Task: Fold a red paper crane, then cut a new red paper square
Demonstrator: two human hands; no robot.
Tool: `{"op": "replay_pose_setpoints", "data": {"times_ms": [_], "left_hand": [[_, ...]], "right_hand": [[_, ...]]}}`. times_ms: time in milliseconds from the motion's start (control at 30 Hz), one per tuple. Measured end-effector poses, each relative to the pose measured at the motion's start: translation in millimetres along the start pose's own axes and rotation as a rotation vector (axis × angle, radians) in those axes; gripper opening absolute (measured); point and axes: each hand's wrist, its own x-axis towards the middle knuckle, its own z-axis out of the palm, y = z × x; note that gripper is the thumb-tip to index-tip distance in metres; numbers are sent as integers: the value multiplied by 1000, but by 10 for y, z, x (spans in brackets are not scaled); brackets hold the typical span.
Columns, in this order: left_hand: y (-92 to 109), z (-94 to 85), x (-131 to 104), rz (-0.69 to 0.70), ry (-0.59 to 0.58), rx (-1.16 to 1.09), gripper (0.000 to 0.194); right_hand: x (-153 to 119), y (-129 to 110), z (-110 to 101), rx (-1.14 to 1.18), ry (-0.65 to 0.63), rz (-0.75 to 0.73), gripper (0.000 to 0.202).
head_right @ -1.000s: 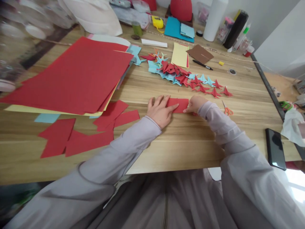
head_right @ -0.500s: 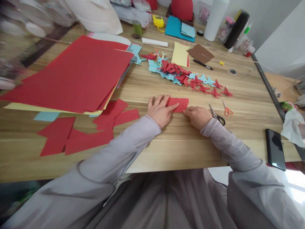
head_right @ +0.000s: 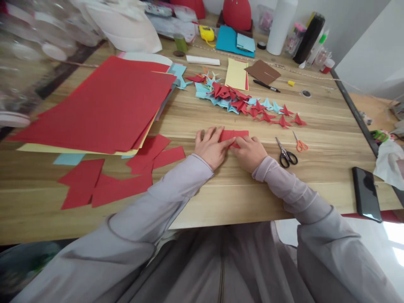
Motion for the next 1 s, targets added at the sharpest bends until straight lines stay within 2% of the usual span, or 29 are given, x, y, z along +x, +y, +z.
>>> {"op": "replay_pose_setpoints", "data": {"times_ms": [300, 433, 467, 500, 600, 633, 733, 1000], "left_hand": [[-104, -26, 9, -68, -30, -49, 37], [-197, -122, -16, -207, 125, -249, 34], [-199, -150, -22, -239, 114, -332, 34], [-189, -175, -25, -277, 59, -423, 32], [-104, -218, 5, -468, -256, -682, 23], [-70, -219, 27, -521, -314, -742, 21], [-4, -192, 107, -598, -317, -803, 18], [-15, -185, 215, -625, -350, -696, 19]], "right_hand": [[-10, -10, 85, 9, 21, 25, 36], [-13, -28, 108, 43, 4, 42, 35], [-12, -33, 112, 49, 4, 45, 35], [-11, -38, 116, 52, 4, 48, 35], [-4, -46, 119, 57, -1, 58, 35], [-2, -45, 119, 59, -2, 57, 35], [3, -41, 121, 64, 3, 51, 35], [4, -62, 106, 71, 15, 58, 36]]}}
